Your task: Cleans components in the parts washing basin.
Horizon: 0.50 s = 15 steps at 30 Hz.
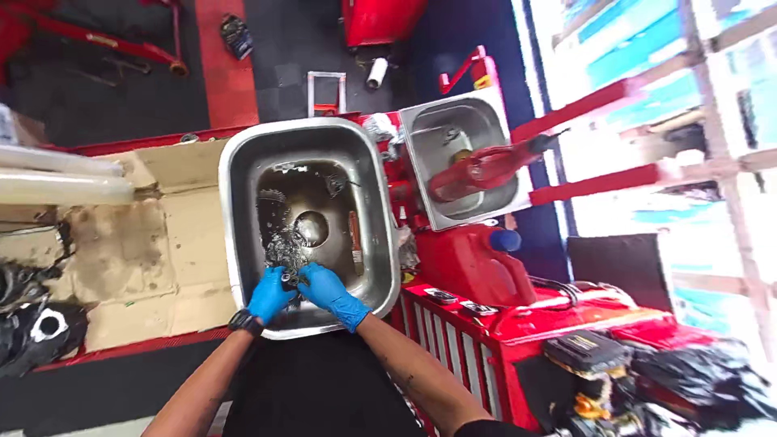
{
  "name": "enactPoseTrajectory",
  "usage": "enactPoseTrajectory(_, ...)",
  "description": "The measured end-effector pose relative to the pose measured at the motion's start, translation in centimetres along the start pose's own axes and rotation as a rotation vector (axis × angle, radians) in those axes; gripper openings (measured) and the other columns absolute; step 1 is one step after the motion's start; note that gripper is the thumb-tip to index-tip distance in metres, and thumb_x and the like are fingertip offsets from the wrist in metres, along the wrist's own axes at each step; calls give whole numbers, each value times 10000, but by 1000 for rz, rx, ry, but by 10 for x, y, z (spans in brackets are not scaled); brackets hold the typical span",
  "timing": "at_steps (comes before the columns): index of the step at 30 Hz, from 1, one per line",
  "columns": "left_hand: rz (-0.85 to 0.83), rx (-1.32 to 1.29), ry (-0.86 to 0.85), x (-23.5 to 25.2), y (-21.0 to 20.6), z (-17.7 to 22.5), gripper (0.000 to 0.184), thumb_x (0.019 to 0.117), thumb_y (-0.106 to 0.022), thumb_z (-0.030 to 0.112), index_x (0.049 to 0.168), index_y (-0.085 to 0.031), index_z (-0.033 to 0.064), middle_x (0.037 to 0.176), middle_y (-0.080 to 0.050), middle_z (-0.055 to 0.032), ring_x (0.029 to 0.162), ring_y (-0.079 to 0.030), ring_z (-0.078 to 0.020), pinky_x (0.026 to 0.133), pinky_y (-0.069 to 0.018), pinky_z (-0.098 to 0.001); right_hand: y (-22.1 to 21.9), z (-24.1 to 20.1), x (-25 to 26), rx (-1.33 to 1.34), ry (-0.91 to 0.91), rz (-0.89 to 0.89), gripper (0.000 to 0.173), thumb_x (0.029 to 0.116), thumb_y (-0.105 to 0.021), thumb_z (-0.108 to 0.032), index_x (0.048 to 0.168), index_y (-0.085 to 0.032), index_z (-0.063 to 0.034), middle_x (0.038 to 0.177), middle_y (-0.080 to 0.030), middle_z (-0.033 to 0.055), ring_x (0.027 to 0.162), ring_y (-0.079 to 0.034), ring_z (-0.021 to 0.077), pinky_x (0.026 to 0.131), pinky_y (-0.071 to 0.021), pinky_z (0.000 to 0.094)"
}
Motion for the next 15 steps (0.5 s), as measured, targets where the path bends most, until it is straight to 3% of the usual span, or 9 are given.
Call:
enactPoseTrajectory(1,15,-75,-37,-7,11,7,725,865,-790,351,1461,-511,47,1448,-518,-242,1281,-574,-378,1069,-478,-565,21,-4,-13,82,-3,18,331,997,-613,-262,1238,-690,-47,1240,-666,172,1167,-647,313,1007,-513,513)
enactPoseTrajectory(3,36,-300,-127,-20,34,25,519,944,-715,344,1336,-603,23,1236,-661,-189,1113,-658,-284,992,-524,-503,63,-15,-38,278,38,68,289,1020,-594,-266,1154,-724,-46,1130,-714,139,1062,-684,254,967,-529,483)
enactPoseTrajectory(6,25,-615,-299,-50,79,68,293,1022,-599,244,1182,-669,9,1002,-712,-78,897,-696,-148,858,-588,-368,122,-38,-77,528,222,232,248,1029,-588,-216,1108,-738,-35,1062,-728,93,946,-686,134,885,-556,359)
enactPoseTrajectory(9,-14,-786,-512,-94,138,116,241,1046,-517,230,1127,-672,63,951,-720,14,885,-702,-111,872,-593,-333,180,-60,-116,671,417,364,233,1031,-577,-158,1118,-723,1,1038,-732,74,908,-694,89,848,-589,293)
enactPoseTrajectory(12,-51,-887,-725,-127,180,159,229,1030,-562,304,1103,-710,146,981,-742,39,924,-706,-104,899,-581,-312,224,-74,-150,758,520,441,200,1030,-564,-98,1090,-716,16,1009,-732,56,912,-704,97,854,-605,288)
enactPoseTrajectory(14,-123,-940,-779,-123,176,173,278,1042,-541,360,1122,-721,163,1020,-739,24,944,-699,-112,884,-579,-305,220,-68,-142,912,566,419,205,1037,-524,-70,1061,-704,24,967,-736,54,881,-714,117,825,-617,305)
enactPoseTrajectory(15,-176,-940,-711,-106,156,169,316,1060,-490,356,1147,-710,147,1033,-738,7,948,-700,-126,873,-584,-320,197,-56,-120,1018,557,337,237,1049,-493,-91,1097,-691,32,991,-741,74,892,-722,148,817,-622,335)
Point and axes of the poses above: each hand's wrist, its own x-axis towards the middle knuckle, its own y-axis out of the back of the hand, z = x × y, the point moved 10 cm from there along x, towards the middle knuckle
